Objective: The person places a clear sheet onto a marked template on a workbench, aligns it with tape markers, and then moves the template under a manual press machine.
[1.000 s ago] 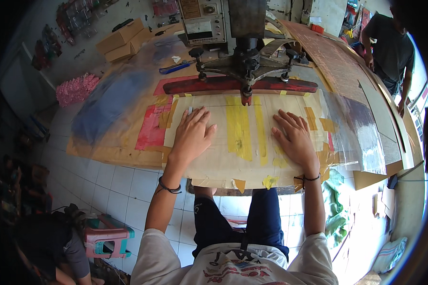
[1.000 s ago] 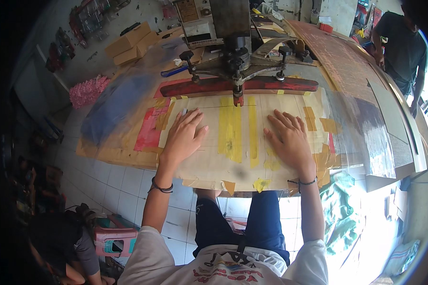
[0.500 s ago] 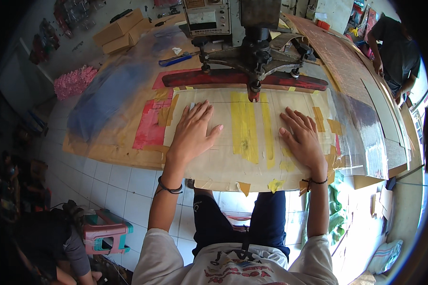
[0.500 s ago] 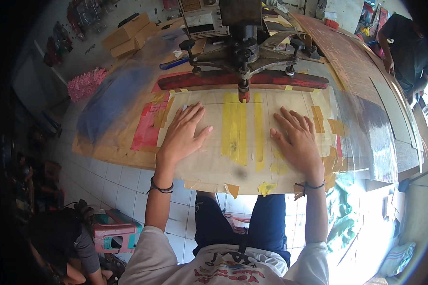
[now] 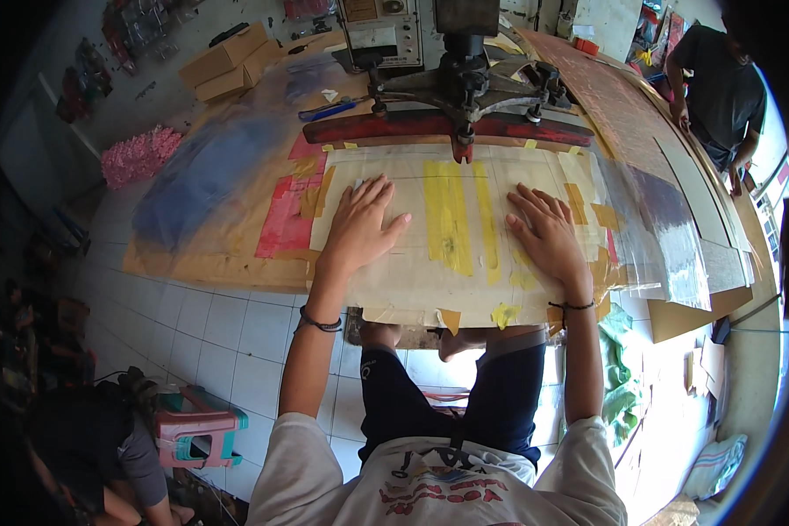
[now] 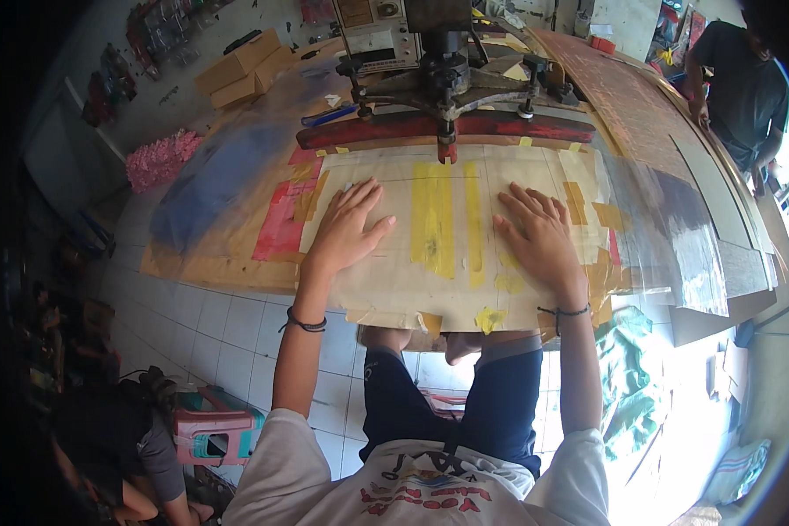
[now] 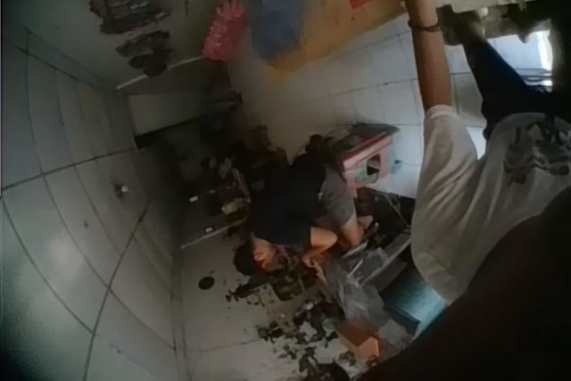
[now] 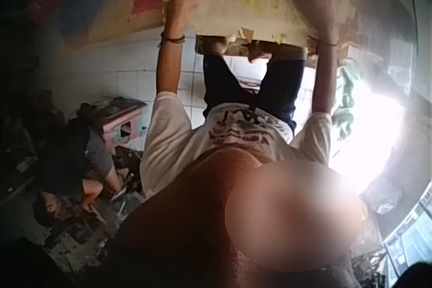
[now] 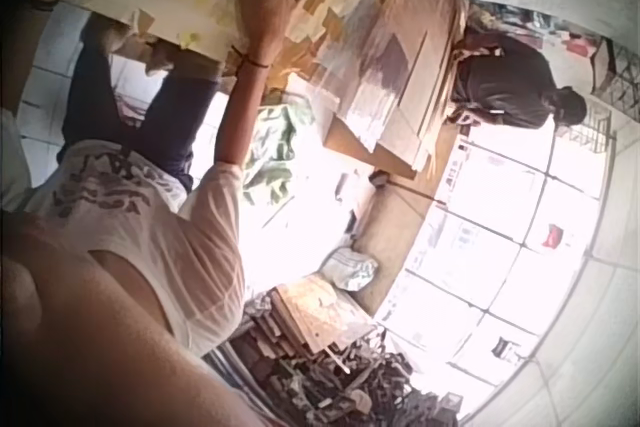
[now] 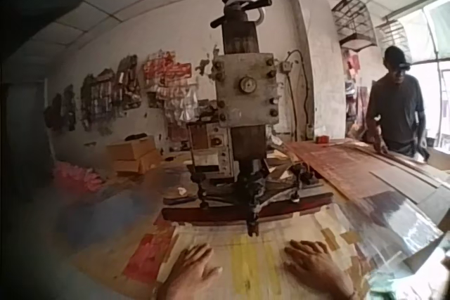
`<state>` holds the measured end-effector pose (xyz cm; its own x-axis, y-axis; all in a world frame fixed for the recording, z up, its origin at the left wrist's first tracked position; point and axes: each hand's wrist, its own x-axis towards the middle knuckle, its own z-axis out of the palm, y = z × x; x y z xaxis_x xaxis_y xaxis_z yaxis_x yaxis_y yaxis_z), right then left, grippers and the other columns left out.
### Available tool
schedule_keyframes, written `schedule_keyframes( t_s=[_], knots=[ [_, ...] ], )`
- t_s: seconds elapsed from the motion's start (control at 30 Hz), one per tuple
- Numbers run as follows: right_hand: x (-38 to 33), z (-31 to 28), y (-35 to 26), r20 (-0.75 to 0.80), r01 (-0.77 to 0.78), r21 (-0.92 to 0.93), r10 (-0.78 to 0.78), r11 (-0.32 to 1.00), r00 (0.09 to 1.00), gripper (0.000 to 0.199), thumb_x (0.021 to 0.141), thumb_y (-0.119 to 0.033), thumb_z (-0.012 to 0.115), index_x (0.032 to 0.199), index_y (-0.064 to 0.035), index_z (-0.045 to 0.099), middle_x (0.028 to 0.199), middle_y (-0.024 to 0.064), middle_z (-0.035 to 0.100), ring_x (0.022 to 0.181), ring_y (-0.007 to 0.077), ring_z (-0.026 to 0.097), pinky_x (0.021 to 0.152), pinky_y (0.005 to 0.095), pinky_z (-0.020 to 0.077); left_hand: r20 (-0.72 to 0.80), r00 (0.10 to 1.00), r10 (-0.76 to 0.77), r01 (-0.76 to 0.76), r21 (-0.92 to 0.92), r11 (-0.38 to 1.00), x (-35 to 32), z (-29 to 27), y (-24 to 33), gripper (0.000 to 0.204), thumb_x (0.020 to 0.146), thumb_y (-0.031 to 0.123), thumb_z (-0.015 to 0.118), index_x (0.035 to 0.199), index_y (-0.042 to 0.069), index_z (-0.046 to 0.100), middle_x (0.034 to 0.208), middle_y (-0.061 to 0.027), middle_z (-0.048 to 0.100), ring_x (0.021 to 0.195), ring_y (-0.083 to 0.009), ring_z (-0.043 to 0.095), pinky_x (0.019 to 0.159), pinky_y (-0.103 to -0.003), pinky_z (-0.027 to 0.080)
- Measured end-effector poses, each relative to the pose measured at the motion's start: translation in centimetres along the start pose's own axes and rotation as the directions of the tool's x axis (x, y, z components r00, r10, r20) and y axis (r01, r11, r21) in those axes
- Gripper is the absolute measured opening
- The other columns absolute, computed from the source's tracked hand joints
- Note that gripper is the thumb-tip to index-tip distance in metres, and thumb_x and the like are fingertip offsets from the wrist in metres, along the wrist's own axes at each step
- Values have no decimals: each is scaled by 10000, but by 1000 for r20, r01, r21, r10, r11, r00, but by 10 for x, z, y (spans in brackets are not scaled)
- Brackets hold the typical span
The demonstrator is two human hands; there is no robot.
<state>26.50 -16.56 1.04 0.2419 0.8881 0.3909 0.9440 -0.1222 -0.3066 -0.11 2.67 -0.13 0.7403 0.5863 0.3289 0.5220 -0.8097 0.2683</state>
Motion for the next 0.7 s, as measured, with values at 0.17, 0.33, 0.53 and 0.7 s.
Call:
schedule_keyframes(
  t_s=[0.17,0.33,0.53,0.7],
  knots=[
    [-1,-1,-1,-19,4,5,-4,1000,1000,448,994,-388,529,1326,-101,616,1464,127,518,1382,299,416,1173,463,233,-8,1000,5,-5,-5,1000,0,1,-1,666,947,416,575,1426,-35,470,1535,-184,407,1454,-306,326,1219,-457,197],
    [-2,3,0,-18,4,17,-4,1000,1000,446,989,-394,535,1319,-107,623,1459,128,522,1378,300,421,1172,465,236,-38,999,21,-22,-17,1000,-2,2,-2,662,937,418,590,1402,-43,496,1518,-192,427,1435,-321,355,1209,-452,220],
    [-3,-1,-2,-22,3,30,-3,1000,1000,447,985,-391,542,1315,-101,622,1451,139,528,1376,302,426,1174,471,238,-77,996,34,-36,-24,999,-3,0,0,643,927,402,612,1370,-55,526,1488,-199,463,1397,-336,403,1186,-444,262],
    [-4,-4,-4,-6,2,46,-1,999,1000,449,983,-387,546,1312,-90,620,1449,141,528,1381,302,423,1179,473,234,-93,995,32,-33,-15,999,-3,0,2,627,919,387,624,1351,-61,541,1464,-201,487,1369,-336,432,1163,-440,295]
  ],
)
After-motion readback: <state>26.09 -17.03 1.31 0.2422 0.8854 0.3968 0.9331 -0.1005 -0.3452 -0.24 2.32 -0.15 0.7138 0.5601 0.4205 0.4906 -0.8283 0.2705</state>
